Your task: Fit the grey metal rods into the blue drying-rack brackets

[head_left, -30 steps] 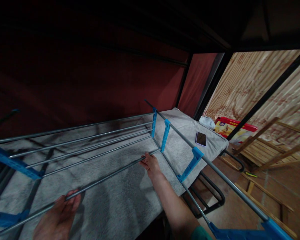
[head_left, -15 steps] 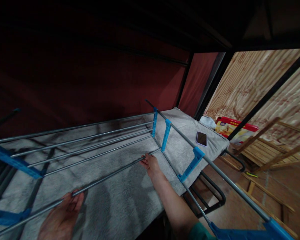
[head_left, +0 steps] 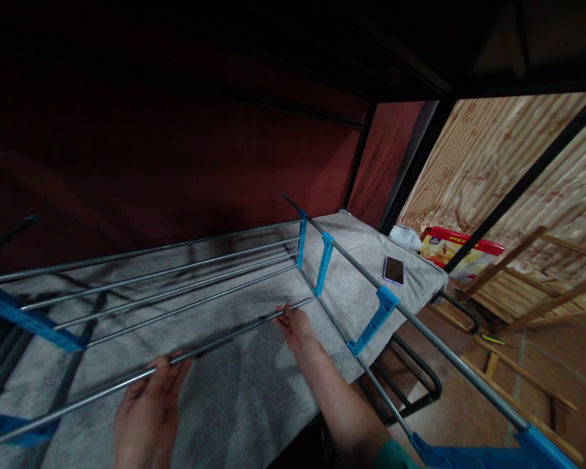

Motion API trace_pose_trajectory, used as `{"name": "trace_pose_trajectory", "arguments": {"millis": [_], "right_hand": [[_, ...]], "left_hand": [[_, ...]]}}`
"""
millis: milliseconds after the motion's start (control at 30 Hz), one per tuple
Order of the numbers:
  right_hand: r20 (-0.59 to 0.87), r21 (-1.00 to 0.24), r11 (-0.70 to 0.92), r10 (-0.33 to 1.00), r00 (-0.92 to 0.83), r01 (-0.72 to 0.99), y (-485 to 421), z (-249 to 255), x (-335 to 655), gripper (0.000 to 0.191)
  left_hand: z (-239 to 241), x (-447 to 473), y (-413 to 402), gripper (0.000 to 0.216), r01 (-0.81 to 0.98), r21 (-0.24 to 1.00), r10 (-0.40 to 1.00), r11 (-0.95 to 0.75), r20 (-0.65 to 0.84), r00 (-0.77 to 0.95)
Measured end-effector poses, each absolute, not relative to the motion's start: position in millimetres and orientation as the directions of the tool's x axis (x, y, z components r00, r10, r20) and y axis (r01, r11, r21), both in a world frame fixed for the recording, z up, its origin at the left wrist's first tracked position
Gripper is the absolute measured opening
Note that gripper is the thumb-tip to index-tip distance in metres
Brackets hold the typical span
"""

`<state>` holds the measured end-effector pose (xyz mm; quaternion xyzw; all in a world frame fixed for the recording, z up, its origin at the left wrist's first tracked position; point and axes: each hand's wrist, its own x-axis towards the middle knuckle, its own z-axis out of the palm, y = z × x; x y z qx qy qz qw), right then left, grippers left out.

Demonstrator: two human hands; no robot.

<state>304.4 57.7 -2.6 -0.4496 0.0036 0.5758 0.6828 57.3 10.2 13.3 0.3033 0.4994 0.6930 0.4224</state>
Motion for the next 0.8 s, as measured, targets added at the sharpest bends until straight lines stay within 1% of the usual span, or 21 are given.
{"name": "trace_pose_trajectory", "arguments": {"millis": [67,100,167,267,333,400,500,567,633,667,733,800], "right_hand": [[-0.536,-0.563,-0.049,0.782,0.319,-0.825,52,-6,297,0.019],[-0.536,-0.541,-0.04,0.786,0.308,-0.84,48,-7,293,0.019],[-0.498,-0.502,-0.014,0.822,0.277,-0.865,38,-5,284,0.018],[-0.365,-0.443,0.007,0.912,0.187,-0.896,23,4,274,0.015],[-0.315,-0.436,-0.055,0.944,0.096,-0.898,16,10,271,0.01],[-0.333,-0.472,-0.125,0.942,0.045,-0.873,12,14,271,0.005],[-0.421,-0.52,-0.136,0.9,0.115,-0.844,12,9,276,0.008],[-0.491,-0.528,-0.105,0.848,0.202,-0.843,17,4,284,0.014],[-0.53,-0.564,-0.079,0.798,0.287,-0.822,23,1,296,0.019],[-0.528,-0.599,-0.065,0.781,0.332,-0.798,27,0,303,0.022],[-0.48,-0.673,-0.026,0.775,0.41,-0.739,35,1,318,0.028],[-0.429,-0.716,0.004,0.786,0.444,-0.698,41,3,329,0.031]], "left_hand": [[25,81,4,0.022,-0.435,0.897,0.9,-0.081,-0.122,-0.418],[31,94,0,0.023,-0.467,0.881,0.911,-0.074,-0.131,-0.392],[42,116,-6,0.025,-0.46,0.88,0.93,-0.117,-0.066,-0.362],[53,137,-11,0.026,-0.435,0.879,0.936,-0.196,0.036,-0.349],[55,142,-11,0.026,-0.439,0.866,0.932,-0.24,0.079,-0.353],[54,142,-10,0.027,-0.478,0.849,0.948,-0.226,0.078,-0.31],[48,144,-8,0.025,-0.537,0.832,0.977,-0.137,0.024,-0.213],[42,149,-8,0.021,-0.537,0.837,0.982,-0.107,0.005,-0.187],[38,157,-10,0.016,-0.517,0.852,0.989,-0.086,0.009,-0.15],[38,162,-12,0.015,-0.498,0.864,0.991,-0.08,0.015,-0.134],[39,170,-14,0.016,-0.448,0.89,0.993,-0.088,0.04,-0.114],[43,175,-16,0.018,-0.386,0.915,0.992,-0.117,0.088,-0.094]]}}
